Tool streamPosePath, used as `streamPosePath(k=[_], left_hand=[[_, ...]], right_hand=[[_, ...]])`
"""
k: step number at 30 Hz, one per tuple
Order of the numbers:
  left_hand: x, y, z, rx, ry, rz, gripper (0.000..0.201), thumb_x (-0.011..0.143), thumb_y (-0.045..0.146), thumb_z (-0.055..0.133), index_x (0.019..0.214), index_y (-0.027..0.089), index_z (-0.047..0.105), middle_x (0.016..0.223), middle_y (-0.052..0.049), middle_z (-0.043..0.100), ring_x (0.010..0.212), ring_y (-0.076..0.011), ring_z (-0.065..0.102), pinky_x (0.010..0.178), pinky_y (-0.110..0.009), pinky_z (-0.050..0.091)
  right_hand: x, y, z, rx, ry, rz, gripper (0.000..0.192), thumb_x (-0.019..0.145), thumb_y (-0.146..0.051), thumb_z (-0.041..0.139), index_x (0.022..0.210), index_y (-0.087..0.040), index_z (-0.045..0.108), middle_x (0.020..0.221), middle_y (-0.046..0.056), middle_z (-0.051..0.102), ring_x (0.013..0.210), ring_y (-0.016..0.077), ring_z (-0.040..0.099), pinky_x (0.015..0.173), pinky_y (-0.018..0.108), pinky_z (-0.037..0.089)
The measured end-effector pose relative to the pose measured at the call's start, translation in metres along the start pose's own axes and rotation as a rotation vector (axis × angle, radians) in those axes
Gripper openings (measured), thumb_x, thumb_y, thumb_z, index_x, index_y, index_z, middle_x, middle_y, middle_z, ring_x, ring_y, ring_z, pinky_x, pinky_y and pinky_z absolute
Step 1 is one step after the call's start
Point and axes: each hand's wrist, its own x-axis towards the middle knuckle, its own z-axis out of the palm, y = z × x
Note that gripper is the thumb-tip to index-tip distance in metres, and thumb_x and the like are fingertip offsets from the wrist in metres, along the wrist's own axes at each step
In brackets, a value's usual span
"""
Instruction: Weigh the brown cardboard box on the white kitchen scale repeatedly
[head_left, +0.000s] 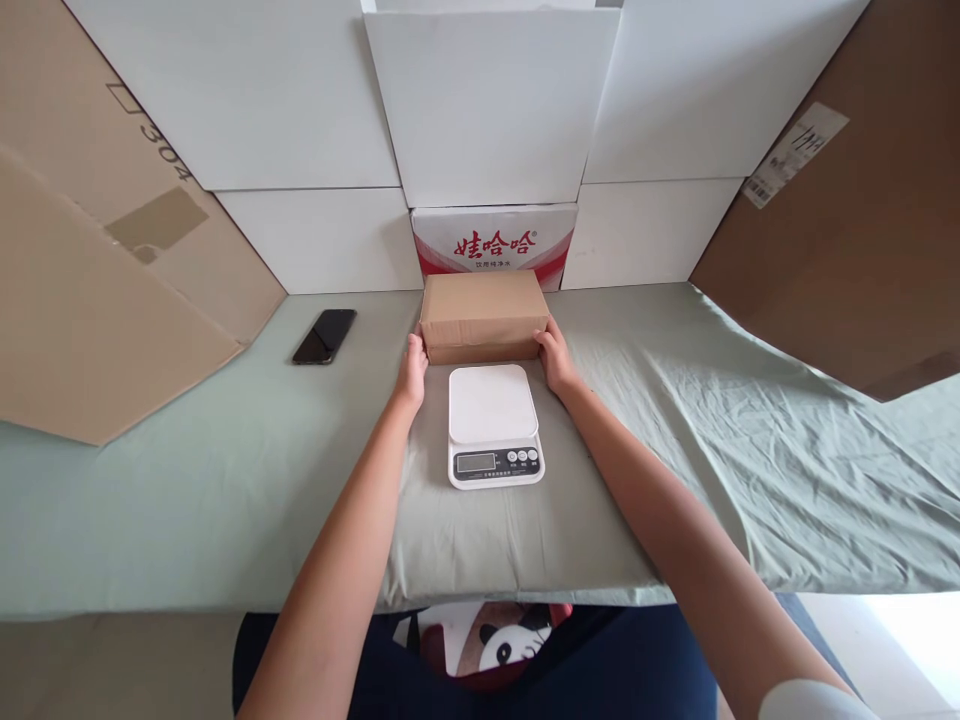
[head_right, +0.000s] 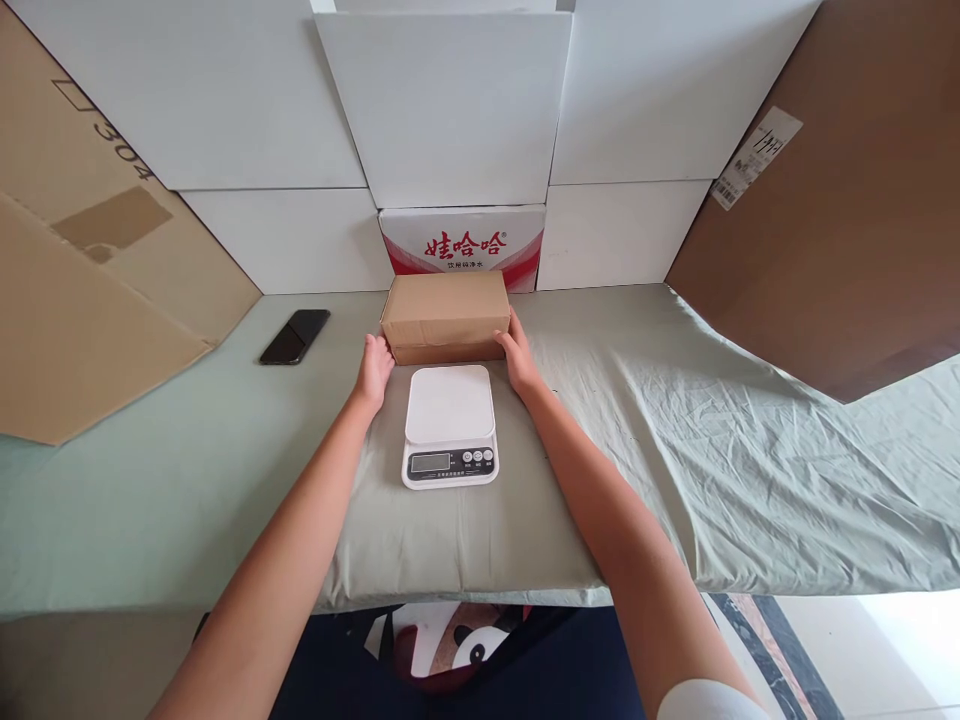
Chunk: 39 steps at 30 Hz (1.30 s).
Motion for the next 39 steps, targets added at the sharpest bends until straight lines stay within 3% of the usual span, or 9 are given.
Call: streamPosePath(k=[4, 10, 15, 19, 26, 30, 34, 39], left_hand=[[-0.003, 0.002, 0.007, 0.002, -0.005, 0.031, 0.092, 0.083, 0.091, 0.037, 0.143, 0.025, 0.058, 0.159, -0.013, 0.053, 0.155, -0.0312, 0.040, 0.127, -0.048, 0.032], [-0.017, 0.007, 0.005, 0.074, 0.050, 0.102, 0.080, 0.089, 0.082, 0.044, 0.141, 0.024, 0.060, 0.153, -0.013, 0.059, 0.153, -0.0295, 0.044, 0.127, -0.046, 0.032], [-0.053, 0.038, 0.004, 0.240, 0.020, 0.308, 0.076, 0.092, 0.079, 0.042, 0.143, 0.024, 0.058, 0.153, -0.014, 0.058, 0.151, -0.0327, 0.045, 0.126, -0.046, 0.033], [-0.083, 0.058, 0.006, 0.222, 0.017, 0.402, 0.082, 0.091, 0.079, 0.042, 0.151, 0.024, 0.050, 0.154, -0.015, 0.056, 0.150, -0.0360, 0.045, 0.123, -0.046, 0.037], [-0.143, 0.055, 0.006, 0.142, -0.005, 0.263, 0.084, 0.091, 0.080, 0.039, 0.152, 0.024, 0.050, 0.151, -0.015, 0.059, 0.151, -0.0369, 0.044, 0.122, -0.049, 0.040], [-0.170, 0.058, 0.008, 0.126, -0.035, 0.212, 0.083, 0.090, 0.080, 0.038, 0.149, 0.024, 0.053, 0.151, -0.015, 0.058, 0.152, -0.0372, 0.042, 0.124, -0.050, 0.038], [-0.175, 0.059, 0.009, 0.116, -0.048, 0.204, 0.084, 0.090, 0.081, 0.039, 0.149, 0.022, 0.052, 0.151, -0.016, 0.058, 0.151, -0.0383, 0.043, 0.121, -0.052, 0.040], [-0.170, 0.055, 0.005, 0.107, -0.028, 0.190, 0.086, 0.090, 0.080, 0.039, 0.151, 0.020, 0.050, 0.152, -0.017, 0.057, 0.151, -0.0391, 0.043, 0.120, -0.052, 0.041]], right_hand=[[-0.008, -0.017, 0.010, -0.079, 0.013, -0.041, 0.058, 0.084, -0.036, 0.056, 0.142, -0.036, 0.054, 0.152, -0.006, 0.060, 0.148, 0.0286, 0.045, 0.132, 0.051, 0.030], [-0.015, -0.022, 0.014, -0.106, 0.038, -0.104, 0.066, 0.084, -0.038, 0.058, 0.149, -0.038, 0.044, 0.155, -0.005, 0.056, 0.153, 0.0277, 0.038, 0.133, 0.051, 0.026], [-0.035, -0.025, 0.020, -0.107, 0.045, -0.181, 0.078, 0.084, -0.050, 0.065, 0.155, -0.036, 0.035, 0.162, -0.001, 0.047, 0.159, 0.0277, 0.030, 0.136, 0.050, 0.021], [-0.060, -0.033, 0.024, -0.091, 0.032, -0.209, 0.092, 0.084, -0.061, 0.066, 0.161, -0.035, 0.022, 0.168, 0.001, 0.039, 0.164, 0.0280, 0.020, 0.138, 0.050, 0.015], [-0.113, -0.042, 0.019, -0.076, 0.068, -0.237, 0.088, 0.085, -0.064, 0.064, 0.161, -0.037, 0.026, 0.172, -0.001, 0.031, 0.166, 0.0291, 0.015, 0.138, 0.050, 0.017], [-0.135, -0.044, 0.012, -0.042, 0.084, -0.228, 0.080, 0.086, -0.061, 0.063, 0.157, -0.037, 0.035, 0.169, -0.001, 0.038, 0.165, 0.0302, 0.018, 0.137, 0.049, 0.021], [-0.141, -0.044, 0.007, -0.076, 0.080, -0.229, 0.080, 0.087, -0.060, 0.062, 0.158, -0.036, 0.035, 0.167, 0.000, 0.042, 0.164, 0.0298, 0.020, 0.136, 0.050, 0.024], [-0.137, -0.043, 0.006, -0.125, 0.014, -0.252, 0.082, 0.090, -0.060, 0.058, 0.161, -0.034, 0.026, 0.173, 0.000, 0.029, 0.163, 0.0304, 0.024, 0.134, 0.050, 0.029]])
